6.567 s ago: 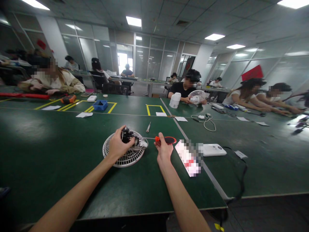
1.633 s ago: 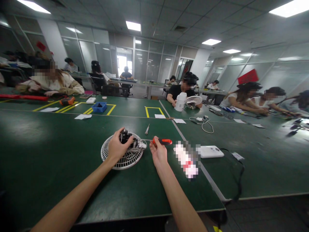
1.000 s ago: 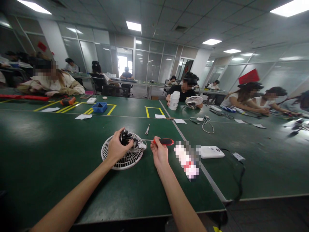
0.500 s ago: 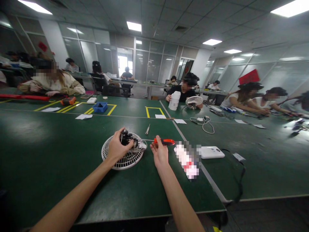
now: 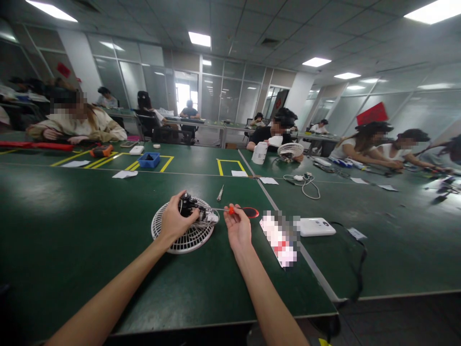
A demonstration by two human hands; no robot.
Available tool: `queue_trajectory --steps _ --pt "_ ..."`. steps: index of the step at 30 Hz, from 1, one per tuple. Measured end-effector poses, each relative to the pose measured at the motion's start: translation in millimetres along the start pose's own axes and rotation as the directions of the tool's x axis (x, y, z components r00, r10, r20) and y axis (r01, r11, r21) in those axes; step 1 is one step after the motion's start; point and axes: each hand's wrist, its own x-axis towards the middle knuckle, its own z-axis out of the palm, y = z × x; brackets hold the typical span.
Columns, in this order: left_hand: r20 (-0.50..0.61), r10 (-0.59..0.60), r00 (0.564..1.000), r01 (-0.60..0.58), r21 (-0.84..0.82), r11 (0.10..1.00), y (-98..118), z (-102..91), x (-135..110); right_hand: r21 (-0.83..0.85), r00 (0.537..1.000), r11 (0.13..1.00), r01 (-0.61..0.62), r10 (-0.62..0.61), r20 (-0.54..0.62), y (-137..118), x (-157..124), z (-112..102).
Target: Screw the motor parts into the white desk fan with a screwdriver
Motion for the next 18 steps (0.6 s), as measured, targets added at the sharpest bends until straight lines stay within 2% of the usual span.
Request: queue_trajectory --steps 8,15,18 --pt "-0.002 0.001 1.000 -0.001 0.002 1.000 0.9 0.3 0.0 -0.095 0.998 0.995 0.043 -0.047 -0.039 6.8 3.3 -2.2" --pt "0.010 -0.011 1.000 0.011 0.017 1.000 -0.7 0.4 0.0 -0.036 0.995 0.995 0.089 -0.091 -0.033 5.8 5.0 -2.1" --pt "0.003 0.005 1.000 -0.005 0.018 1.000 -1.5 1.2 0.2 0.009 0.998 0.998 0.059 -0.058 -0.009 2.4 3.5 -0.6"
